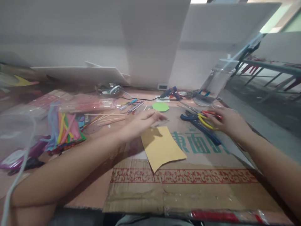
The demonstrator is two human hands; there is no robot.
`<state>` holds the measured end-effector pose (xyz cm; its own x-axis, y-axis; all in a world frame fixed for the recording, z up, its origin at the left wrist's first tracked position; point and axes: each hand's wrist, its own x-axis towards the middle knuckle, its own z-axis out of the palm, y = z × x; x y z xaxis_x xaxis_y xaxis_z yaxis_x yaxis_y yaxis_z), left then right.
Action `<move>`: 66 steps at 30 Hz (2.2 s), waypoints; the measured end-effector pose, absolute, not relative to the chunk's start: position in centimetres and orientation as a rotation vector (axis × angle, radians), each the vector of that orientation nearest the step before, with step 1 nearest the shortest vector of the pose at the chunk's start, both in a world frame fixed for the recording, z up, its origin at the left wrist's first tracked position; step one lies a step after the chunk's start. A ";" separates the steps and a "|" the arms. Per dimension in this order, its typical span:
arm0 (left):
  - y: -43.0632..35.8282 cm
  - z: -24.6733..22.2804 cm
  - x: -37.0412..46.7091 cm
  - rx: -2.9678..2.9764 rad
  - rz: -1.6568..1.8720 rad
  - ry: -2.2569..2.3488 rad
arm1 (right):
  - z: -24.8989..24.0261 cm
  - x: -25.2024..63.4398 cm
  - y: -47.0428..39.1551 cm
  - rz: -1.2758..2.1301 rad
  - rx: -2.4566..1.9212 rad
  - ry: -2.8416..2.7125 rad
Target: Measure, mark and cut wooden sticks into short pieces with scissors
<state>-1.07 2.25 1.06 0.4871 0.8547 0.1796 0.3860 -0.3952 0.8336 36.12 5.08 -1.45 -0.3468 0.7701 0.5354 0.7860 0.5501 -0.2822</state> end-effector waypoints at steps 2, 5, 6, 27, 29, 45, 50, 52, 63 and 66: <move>1.7 1.5 -1.0 1.811 0.836 0.892 | -0.7 33.2 3.8 -0.126 -1.320 -2.120; 0.9 1.7 0.0 1.638 0.800 0.802 | 0.5 27.5 1.5 -0.113 -1.081 -2.287; 0.6 1.7 0.5 1.575 0.779 0.790 | 0.8 25.7 0.9 -0.089 -0.920 -2.415; 1.3 -4.2 -0.5 2.695 0.419 0.872 | -2.1 22.5 1.6 1.394 -1.055 -1.525; 1.5 -4.2 -0.6 2.681 0.465 0.857 | -2.3 22.8 1.6 1.278 -1.092 -1.643; 1.4 -5.0 -1.1 2.653 0.489 0.869 | -2.1 22.5 1.0 0.975 -1.102 -1.918; 1.5 -4.7 -1.3 2.647 0.473 0.839 | -1.3 23.3 1.3 1.171 -1.050 -1.796; 1.6 -4.6 -1.3 2.656 0.462 0.835 | -1.2 23.3 1.4 1.148 -1.104 -1.873; 1.8 -5.0 -1.2 2.711 0.478 0.808 | -3.0 22.2 1.4 0.602 -1.046 -2.492; 1.9 -5.1 -1.2 2.730 0.490 0.801 | -3.1 22.0 1.3 0.530 -1.013 -2.531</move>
<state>-1.16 1.87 -5.06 0.7918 0.5590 0.2461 0.4733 -0.8163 0.3311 22.03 1.26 -3.11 -0.6773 0.7107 0.1901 0.5747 0.6724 -0.4664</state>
